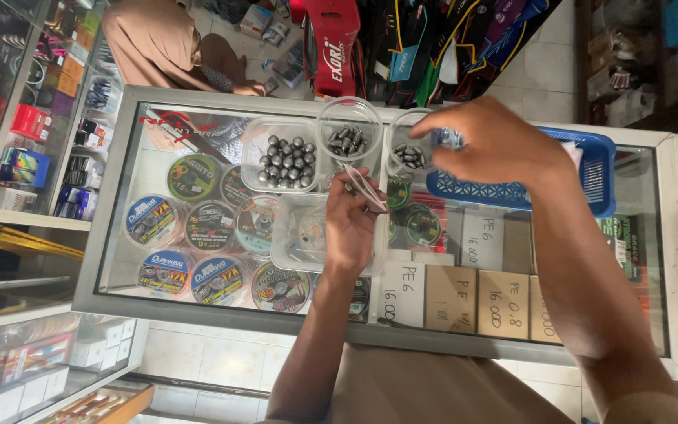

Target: The person stands at a glass display counter and repeatedly transfers small, silver, bullet-shaped fishing weights from clear plastic containers into small, clear zip-lock bags. They use their hands to pick up the weights and place them into the bags, then seal the bags and set them into a blue plastic basket. The process is repeated multiple times throughout the video.

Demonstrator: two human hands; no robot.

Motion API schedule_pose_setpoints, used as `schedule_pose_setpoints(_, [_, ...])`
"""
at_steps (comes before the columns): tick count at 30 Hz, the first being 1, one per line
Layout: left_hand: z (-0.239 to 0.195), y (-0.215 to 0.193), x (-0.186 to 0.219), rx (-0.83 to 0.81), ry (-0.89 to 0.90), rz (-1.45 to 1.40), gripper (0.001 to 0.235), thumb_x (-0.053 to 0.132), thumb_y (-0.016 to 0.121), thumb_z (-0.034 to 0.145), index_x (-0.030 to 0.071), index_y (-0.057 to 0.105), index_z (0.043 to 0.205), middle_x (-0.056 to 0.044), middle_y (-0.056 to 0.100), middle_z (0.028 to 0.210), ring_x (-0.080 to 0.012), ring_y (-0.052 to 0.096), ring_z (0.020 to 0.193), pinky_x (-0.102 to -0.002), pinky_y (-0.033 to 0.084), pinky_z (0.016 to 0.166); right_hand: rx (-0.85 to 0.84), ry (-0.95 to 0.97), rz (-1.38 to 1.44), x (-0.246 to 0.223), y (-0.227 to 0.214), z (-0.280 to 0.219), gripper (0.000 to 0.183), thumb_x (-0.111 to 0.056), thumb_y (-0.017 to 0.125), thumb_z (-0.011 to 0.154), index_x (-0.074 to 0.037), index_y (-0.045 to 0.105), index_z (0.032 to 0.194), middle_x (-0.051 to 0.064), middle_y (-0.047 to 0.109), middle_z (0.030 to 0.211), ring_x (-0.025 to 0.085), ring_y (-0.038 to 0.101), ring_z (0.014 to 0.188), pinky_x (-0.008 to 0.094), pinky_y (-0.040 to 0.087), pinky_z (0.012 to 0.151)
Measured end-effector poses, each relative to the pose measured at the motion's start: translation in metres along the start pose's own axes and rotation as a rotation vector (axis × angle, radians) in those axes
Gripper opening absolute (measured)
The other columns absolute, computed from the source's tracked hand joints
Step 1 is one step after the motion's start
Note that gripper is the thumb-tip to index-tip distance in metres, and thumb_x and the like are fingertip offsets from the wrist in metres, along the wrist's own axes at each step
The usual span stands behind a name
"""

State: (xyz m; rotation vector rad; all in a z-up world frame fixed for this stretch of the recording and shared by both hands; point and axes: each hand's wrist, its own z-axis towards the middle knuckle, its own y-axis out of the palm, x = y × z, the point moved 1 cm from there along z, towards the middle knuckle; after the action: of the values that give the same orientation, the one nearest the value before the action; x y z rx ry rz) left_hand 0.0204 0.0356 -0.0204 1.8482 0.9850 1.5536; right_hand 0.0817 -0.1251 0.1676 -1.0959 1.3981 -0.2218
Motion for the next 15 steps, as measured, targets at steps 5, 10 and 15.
schedule_pose_setpoints(5, [-0.002, 0.000, 0.001, -0.035, 0.016, 0.098, 0.051, -0.006, 0.046, 0.067, 0.001, 0.049, 0.117, -0.013, 0.049, 0.093, -0.0204, 0.058, 0.077, -0.027, 0.055, 0.059, -0.223, -0.025, -0.491, 0.035, 0.043, 0.032, 0.058, -0.021, 0.067, 0.072, -0.010, 0.057, 0.128, 0.021, 0.066, 0.106, 0.046, 0.063, 0.096, 0.073, 0.036, 0.093])
schedule_pose_setpoints(10, [-0.002, -0.002, -0.006, -0.054, 0.068, 0.281, 0.059, -0.012, 0.053, 0.059, 0.002, 0.049, 0.117, -0.007, 0.044, 0.095, -0.0166, 0.054, 0.081, -0.024, 0.053, 0.061, -0.270, 0.069, -0.636, 0.070, 0.076, 0.051, 0.055, -0.035, 0.068, 0.070, -0.022, 0.060, 0.123, 0.012, 0.070, 0.098, 0.041, 0.065, 0.093, 0.071, 0.036, 0.091])
schedule_pose_setpoints(15, [-0.010, 0.013, 0.004, 0.006, 0.022, 0.403, 0.065, -0.009, 0.066, 0.060, 0.006, 0.048, 0.121, -0.009, 0.045, 0.097, -0.0185, 0.055, 0.088, -0.029, 0.051, 0.072, -0.312, 0.239, -0.739, 0.052, 0.079, 0.055, 0.041, -0.032, 0.066, 0.074, -0.022, 0.065, 0.114, 0.009, 0.071, 0.097, 0.034, 0.065, 0.097, 0.073, 0.020, 0.102])
